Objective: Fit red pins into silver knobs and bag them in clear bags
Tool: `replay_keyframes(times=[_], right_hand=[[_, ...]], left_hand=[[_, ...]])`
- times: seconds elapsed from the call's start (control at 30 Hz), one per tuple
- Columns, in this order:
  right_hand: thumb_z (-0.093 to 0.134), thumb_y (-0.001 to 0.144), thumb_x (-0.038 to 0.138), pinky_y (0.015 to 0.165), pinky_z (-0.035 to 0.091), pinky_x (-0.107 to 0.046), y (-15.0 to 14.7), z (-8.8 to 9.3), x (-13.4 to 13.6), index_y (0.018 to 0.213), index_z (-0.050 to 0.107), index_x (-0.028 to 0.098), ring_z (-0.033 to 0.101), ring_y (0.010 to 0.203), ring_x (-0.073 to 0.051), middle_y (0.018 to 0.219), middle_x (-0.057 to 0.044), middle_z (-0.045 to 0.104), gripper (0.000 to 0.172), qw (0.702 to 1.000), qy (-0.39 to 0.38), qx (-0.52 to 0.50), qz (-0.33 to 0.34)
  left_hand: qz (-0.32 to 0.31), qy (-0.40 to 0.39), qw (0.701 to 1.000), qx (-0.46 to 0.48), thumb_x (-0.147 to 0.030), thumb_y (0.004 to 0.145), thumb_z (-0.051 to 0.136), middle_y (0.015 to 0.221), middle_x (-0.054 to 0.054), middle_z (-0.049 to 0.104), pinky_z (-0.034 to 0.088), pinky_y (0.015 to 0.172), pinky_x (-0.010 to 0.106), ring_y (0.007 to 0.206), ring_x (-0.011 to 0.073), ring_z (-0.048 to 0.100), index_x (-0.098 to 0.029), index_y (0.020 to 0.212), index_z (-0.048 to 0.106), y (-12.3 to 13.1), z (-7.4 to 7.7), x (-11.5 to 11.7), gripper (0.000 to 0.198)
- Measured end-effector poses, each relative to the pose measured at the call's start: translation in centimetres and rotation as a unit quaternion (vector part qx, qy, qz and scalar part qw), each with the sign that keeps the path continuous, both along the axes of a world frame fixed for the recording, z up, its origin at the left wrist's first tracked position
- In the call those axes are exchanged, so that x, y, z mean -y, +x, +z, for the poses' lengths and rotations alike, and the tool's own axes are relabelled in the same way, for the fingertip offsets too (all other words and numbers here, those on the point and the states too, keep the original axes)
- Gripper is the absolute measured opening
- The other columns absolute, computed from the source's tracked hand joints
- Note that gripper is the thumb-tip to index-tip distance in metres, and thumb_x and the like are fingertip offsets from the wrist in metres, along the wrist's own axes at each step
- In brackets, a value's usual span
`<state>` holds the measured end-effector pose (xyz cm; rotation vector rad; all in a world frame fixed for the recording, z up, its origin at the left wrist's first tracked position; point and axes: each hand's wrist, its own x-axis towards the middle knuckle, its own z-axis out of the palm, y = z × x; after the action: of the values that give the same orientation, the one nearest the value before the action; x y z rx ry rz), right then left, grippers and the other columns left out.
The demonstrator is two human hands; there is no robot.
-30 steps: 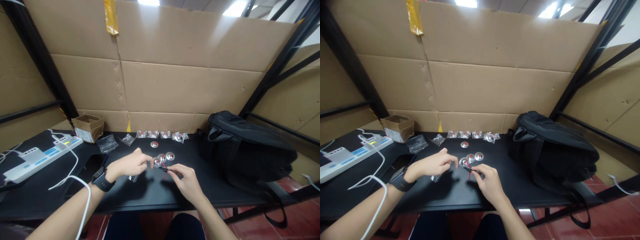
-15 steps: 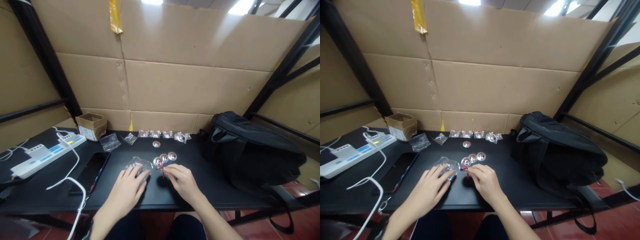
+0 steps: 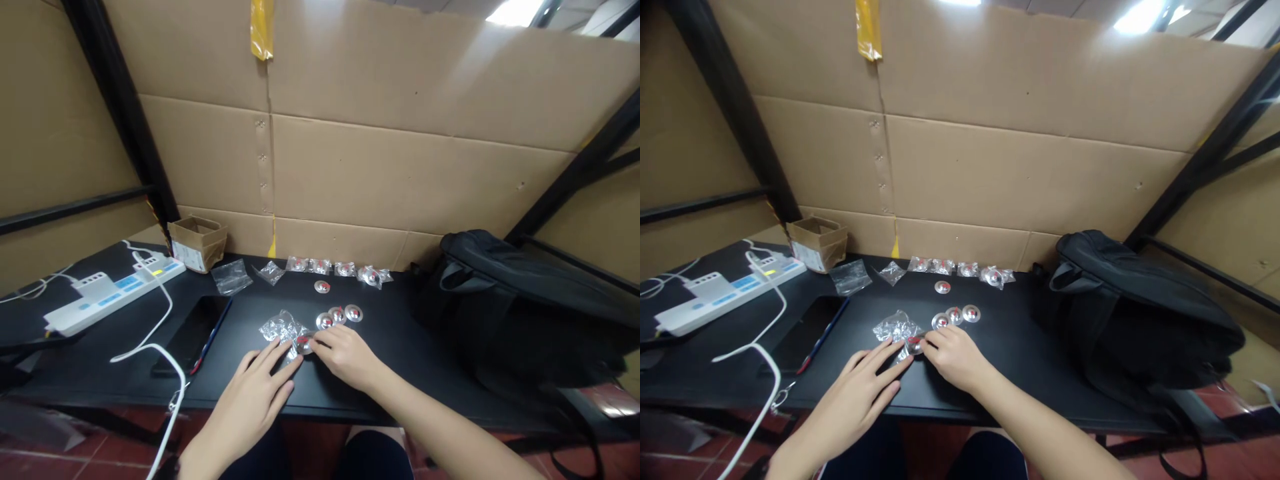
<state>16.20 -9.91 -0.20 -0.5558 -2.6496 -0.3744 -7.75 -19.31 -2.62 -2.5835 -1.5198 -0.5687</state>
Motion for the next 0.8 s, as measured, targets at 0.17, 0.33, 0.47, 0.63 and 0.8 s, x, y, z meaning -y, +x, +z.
replay_keyframes(times=[0.17, 0.33, 0.47, 0.63, 0.8], right_hand=[[0.053, 0.097, 0.016, 0.074, 0.050, -0.029, -1.3, -0.2, 0.1, 0.094, 0.067, 0.017, 0.064, 0.082, -0.017, 0.093, -0.007, 0.070, 0.014, 0.999, -0.048, -0.023, 0.010], [0.051, 0.096, 0.015, 0.079, 0.052, -0.023, -1.9, 0.1, 0.2, 0.100, 0.067, 0.019, 0.067, 0.091, -0.014, 0.106, -0.006, 0.068, 0.017, 0.979, -0.186, -0.071, 0.047], [0.051, 0.098, 0.017, 0.079, 0.052, -0.023, -2.6, 0.1, -0.5, 0.097, 0.066, 0.020, 0.066, 0.089, -0.014, 0.103, -0.005, 0.067, 0.015, 0.973, -0.212, -0.086, 0.012], [0.066, 0.090, 0.028, 0.073, 0.048, -0.028, -4.9, 0.3, -1.6, 0.095, 0.059, 0.020, 0.061, 0.084, -0.018, 0.097, -0.005, 0.062, 0.011, 0.982, -0.148, -0.058, -0.103], [0.075, 0.081, 0.032, 0.072, 0.047, -0.030, -7.0, 1.9, -2.4, 0.099, 0.055, 0.021, 0.060, 0.087, -0.021, 0.100, -0.006, 0.060, 0.028, 0.978, -0.147, -0.030, -0.142]], left_hand=[[-0.004, 0.014, 1.000, 0.010, -0.031, 0.100, 0.046, 0.153, 0.003, 0.045, 0.044, 0.103, 0.041, 0.139, 0.0266, 0.043, -0.037, 0.145, 0.047, 0.1, 0.1, 0.0, 0.046], [-0.004, 0.017, 0.999, 0.031, -0.032, 0.098, 0.048, 0.152, 0.004, 0.046, 0.045, 0.104, 0.043, 0.135, 0.0276, 0.047, -0.036, 0.142, 0.052, 0.0, 0.1, -0.1, 0.044], [0.001, 0.032, 0.999, 0.041, -0.030, 0.097, 0.049, 0.154, 0.005, 0.043, 0.045, 0.104, 0.044, 0.137, 0.0281, 0.045, -0.034, 0.140, 0.054, 0.0, 0.1, 0.0, 0.044], [0.001, 0.039, 0.999, 0.025, -0.027, 0.096, 0.050, 0.155, 0.007, 0.041, 0.046, 0.104, 0.046, 0.139, 0.0292, 0.042, -0.034, 0.139, 0.055, 0.2, 0.4, 0.2, 0.044], [0.005, 0.030, 0.998, 0.057, -0.023, 0.094, 0.052, 0.150, 0.005, 0.046, 0.047, 0.103, 0.045, 0.136, 0.0284, 0.044, -0.036, 0.132, 0.060, -0.2, 0.3, 0.4, 0.041]])
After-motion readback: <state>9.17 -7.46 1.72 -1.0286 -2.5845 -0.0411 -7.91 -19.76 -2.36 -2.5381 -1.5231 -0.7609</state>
